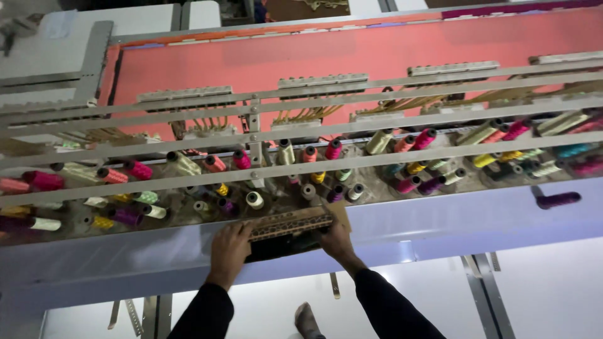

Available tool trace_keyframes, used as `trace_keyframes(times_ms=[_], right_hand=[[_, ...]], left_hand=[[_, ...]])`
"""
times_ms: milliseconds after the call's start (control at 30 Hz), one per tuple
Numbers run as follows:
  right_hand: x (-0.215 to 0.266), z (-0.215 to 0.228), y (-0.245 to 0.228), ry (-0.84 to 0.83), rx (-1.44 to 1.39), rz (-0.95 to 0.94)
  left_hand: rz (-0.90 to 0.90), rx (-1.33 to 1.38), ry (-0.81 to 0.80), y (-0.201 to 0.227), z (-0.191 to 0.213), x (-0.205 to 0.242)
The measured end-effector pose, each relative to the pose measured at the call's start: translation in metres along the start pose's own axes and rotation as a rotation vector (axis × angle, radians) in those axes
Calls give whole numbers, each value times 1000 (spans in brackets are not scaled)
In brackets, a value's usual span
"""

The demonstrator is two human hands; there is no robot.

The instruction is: The person organizes spools of thread on a multi-tiered metal rack. They pick up spools of various colors, including green and purple, from a cardboard box and the shelves, then place them into designated slots on the rack.

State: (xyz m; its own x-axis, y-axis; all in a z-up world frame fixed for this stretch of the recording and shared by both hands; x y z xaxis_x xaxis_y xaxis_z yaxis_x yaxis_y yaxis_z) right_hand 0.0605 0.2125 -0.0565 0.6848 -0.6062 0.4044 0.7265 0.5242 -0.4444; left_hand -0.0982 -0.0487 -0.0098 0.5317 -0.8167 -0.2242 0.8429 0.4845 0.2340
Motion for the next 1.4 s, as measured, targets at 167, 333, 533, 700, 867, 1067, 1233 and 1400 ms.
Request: trace_keyframes(times_ms=[167,333,533,700,867,1067,1233,1400], right_hand=[[55,58,9,37,-232,-60],[102,115,23,135,-30,-98],[148,186,5,9,-351,41],[155,203,19,-27,-1071,-51],[226,268,-24,-88,-1740,-16],[206,257,5,-198,-1832,66],[180,225,15,-209,-1514,64],[170,195,5,-51,-918,136]], left_hand=[[135,-46,-492,13,14,14],[342,254,-717,62,33,1],[611,1511,-683,198,124,-54],[521,1947,-728,233,98,-66],[627,1877,-637,228,129,-74],[631,1632,-481,202,89,-79],[546,1002,-586,229,159,-72],[656,1088,-423,276,181,-90]])
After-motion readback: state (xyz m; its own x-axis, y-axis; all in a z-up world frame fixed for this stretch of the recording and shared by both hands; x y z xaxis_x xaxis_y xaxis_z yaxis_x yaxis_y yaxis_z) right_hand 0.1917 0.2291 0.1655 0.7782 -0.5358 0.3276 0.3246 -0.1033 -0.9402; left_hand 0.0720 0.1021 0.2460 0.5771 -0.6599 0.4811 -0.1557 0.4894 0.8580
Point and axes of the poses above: each hand's wrist, its own x-axis away from the middle knuckle, its own z-axis out of the back of the hand, y = z × x, the point moved 2 cm from there along -x, towards the middle knuckle, and after that the axes turned 12 degrees about x, right-handed, at the moved point
